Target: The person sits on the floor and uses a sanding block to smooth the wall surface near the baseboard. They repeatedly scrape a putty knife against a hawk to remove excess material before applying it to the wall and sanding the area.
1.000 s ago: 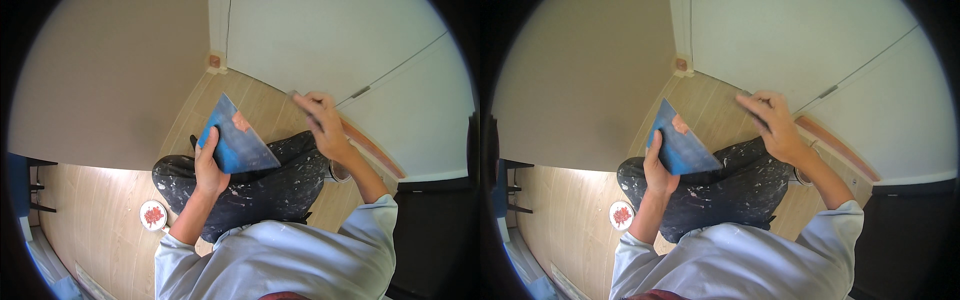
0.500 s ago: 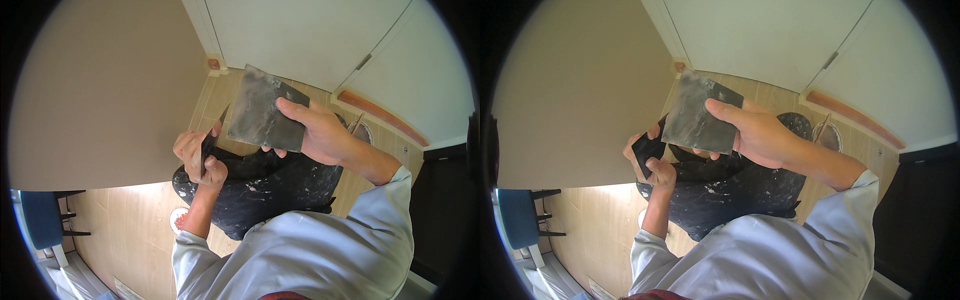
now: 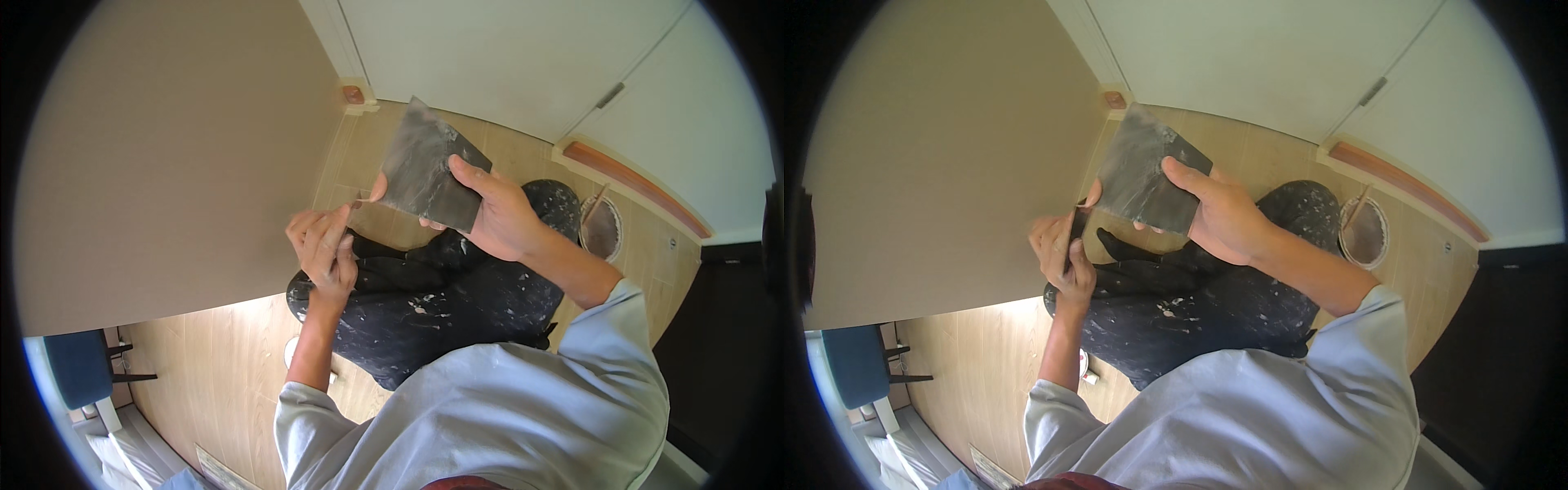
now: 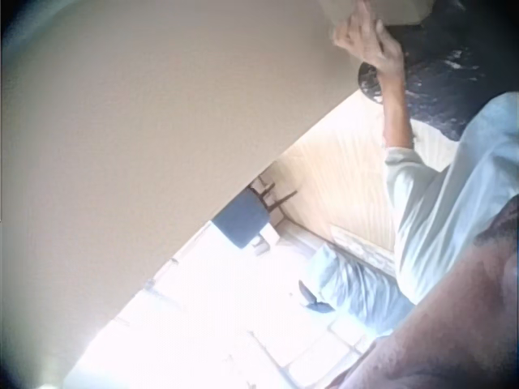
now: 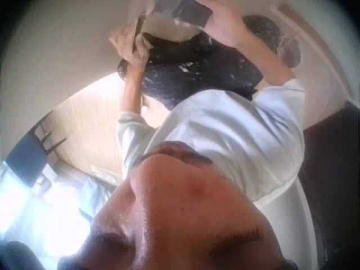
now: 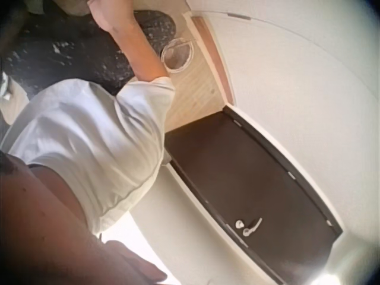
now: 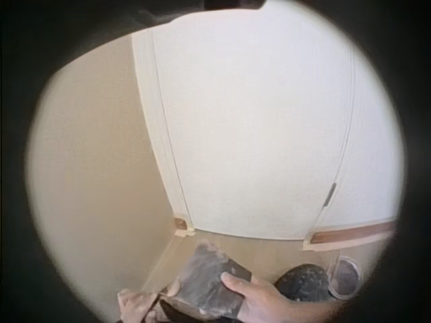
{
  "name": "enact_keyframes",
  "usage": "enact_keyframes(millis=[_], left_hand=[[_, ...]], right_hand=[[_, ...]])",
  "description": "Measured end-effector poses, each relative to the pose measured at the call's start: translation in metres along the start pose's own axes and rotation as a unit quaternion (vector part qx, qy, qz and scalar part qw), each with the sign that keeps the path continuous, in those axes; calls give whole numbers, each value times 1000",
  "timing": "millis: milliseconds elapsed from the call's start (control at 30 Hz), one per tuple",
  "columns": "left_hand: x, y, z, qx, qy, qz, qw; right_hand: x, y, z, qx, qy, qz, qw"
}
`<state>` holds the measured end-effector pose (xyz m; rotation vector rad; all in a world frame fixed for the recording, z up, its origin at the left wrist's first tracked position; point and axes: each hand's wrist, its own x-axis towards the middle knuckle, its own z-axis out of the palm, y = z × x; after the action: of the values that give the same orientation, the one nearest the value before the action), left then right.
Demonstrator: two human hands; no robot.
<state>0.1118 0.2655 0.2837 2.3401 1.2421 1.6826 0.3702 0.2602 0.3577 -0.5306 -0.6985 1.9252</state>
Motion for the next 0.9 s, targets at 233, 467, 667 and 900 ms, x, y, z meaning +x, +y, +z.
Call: enact_keyframes(millis=[233, 467, 667, 900], left_hand=[[-55, -26, -65, -543, 135, -592, 580], [-158, -47, -111, -756, 194, -500, 374], [-151, -58, -73, -836, 91, -385, 381], [-150, -65, -62, -862, 61, -348, 363]], right_hand=[[96, 74, -48, 74, 16, -110, 991], [227, 148, -124, 87, 151, -152, 973], [340, 215, -209, 75, 346, -116, 928], [425, 243, -223, 99, 482, -134, 860]])
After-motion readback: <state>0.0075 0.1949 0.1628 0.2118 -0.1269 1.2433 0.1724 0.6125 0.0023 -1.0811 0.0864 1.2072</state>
